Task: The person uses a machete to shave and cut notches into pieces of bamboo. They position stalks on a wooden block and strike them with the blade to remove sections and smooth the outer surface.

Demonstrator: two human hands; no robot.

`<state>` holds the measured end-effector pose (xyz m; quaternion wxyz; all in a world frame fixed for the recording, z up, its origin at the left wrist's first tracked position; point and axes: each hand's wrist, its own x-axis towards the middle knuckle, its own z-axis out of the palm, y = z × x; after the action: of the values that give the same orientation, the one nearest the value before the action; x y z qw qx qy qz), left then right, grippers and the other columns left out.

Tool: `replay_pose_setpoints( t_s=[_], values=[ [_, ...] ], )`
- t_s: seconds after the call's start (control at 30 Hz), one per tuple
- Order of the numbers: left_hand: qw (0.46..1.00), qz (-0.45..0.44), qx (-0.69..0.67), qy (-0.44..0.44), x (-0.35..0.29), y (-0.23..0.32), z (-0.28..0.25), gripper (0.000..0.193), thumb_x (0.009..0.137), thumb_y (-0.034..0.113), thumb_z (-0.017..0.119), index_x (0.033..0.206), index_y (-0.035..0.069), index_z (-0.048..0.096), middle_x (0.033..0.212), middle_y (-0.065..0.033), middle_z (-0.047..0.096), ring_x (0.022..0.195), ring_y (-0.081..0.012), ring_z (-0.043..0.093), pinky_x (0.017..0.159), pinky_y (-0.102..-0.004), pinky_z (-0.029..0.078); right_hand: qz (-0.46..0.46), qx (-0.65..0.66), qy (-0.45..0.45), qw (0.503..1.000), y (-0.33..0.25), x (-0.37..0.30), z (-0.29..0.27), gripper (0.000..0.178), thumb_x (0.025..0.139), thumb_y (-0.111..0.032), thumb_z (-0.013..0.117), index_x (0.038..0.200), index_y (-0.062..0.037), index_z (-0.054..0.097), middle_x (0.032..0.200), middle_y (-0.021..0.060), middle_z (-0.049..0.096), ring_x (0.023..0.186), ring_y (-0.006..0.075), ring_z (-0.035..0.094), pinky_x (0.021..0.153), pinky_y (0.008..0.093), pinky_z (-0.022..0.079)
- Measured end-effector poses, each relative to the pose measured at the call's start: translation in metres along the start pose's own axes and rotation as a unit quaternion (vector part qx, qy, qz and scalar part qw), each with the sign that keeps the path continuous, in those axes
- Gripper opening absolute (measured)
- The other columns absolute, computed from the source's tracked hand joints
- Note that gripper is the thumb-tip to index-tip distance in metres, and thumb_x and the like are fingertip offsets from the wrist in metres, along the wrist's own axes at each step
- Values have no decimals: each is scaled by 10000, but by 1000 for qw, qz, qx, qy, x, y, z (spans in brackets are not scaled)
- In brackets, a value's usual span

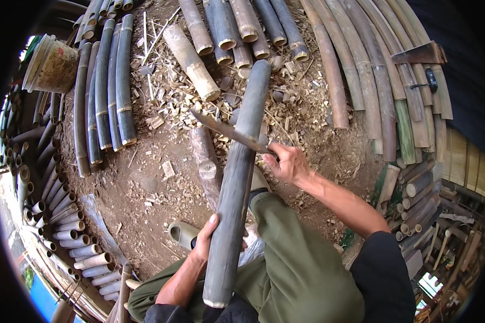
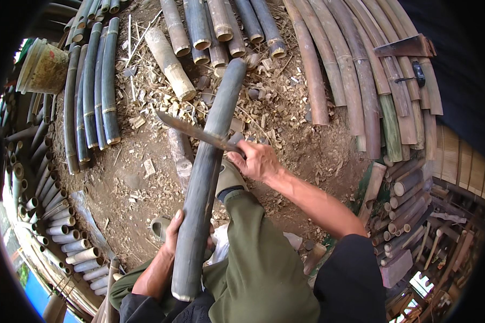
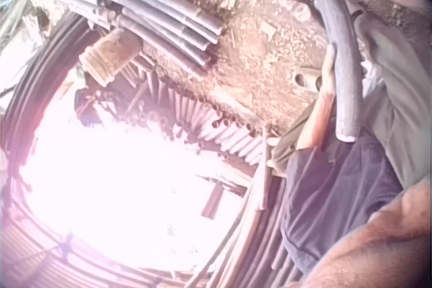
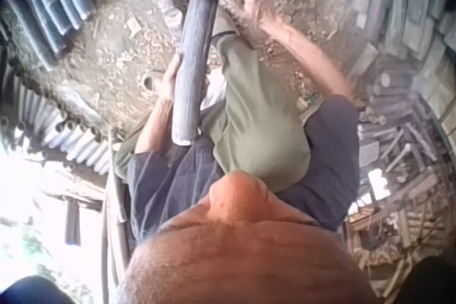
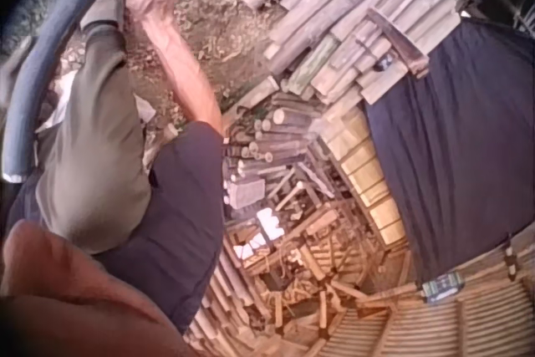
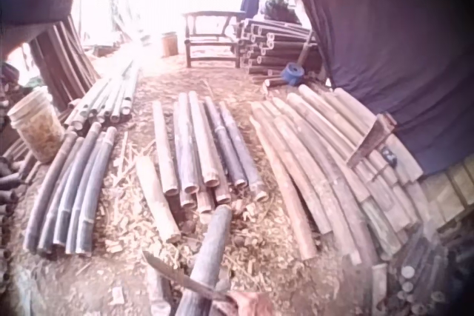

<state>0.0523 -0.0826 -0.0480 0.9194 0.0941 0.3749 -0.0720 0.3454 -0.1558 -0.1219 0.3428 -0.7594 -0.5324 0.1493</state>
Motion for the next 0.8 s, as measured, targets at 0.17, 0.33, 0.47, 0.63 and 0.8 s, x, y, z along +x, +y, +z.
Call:
replay_pose_setpoints(
  t_s=[0.17, 0.33, 0.47, 0.63, 0.8],
  values=[
    [999, 17, -19, -37, -8, 7, -5, 806, 917, 676, 482, 1330, -16, 494, 1065, -235, 658, 866, -350, 717, 731, -450, 604, -204, 91, -60, 973, -42, -14, -8, 596, 1001, -627, 436, 738, -108, 562, 561, 69, 563, 449, 194, 567, 365, 354, 438],
    [1000, 14, 4, -26, 1, 7, 2, 793, 921, 665, 473, 1294, -34, 520, 1058, -236, 662, 849, -345, 713, 747, -455, 600, 205, -12, -86, 975, 25, 26, -6, 633, 1034, -623, 330, 734, -113, 555, 532, 42, 545, 381, 143, 475, 315, 316, 376],
    [1000, -3, 0, -3, -2, 3, -5, 777, 924, 645, 481, 1244, -59, 550, 1059, -238, 670, 852, -336, 714, 753, -446, 594, -195, 22, -17, 980, -16, -5, 0, 642, 1022, -642, 335, 715, -117, 541, 547, 23, 536, 394, 142, 478, 311, 320, 393],
    [997, -4, 74, 15, -3, 3, -1, 760, 946, 625, 455, 1222, -75, 559, 993, -262, 688, 845, -334, 713, 786, -429, 586, 123, -20, -126, 984, 29, 21, -17, 648, 1019, -661, 312, 721, -121, 513, 524, 2, 492, 370, 103, 402, 291, 295, 338],
    [998, -27, 36, 44, 2, 2, 1, 769, 954, 620, 448, 1241, -85, 552, 1103, -263, 670, 862, -316, 707, 815, -429, 582, -164, -89, -131, 974, -12, 4, -27, 594, 1045, -607, 293, 819, -111, 531, 525, -7, 468, 381, 98, 409, 299, 285, 347]
  ],
)
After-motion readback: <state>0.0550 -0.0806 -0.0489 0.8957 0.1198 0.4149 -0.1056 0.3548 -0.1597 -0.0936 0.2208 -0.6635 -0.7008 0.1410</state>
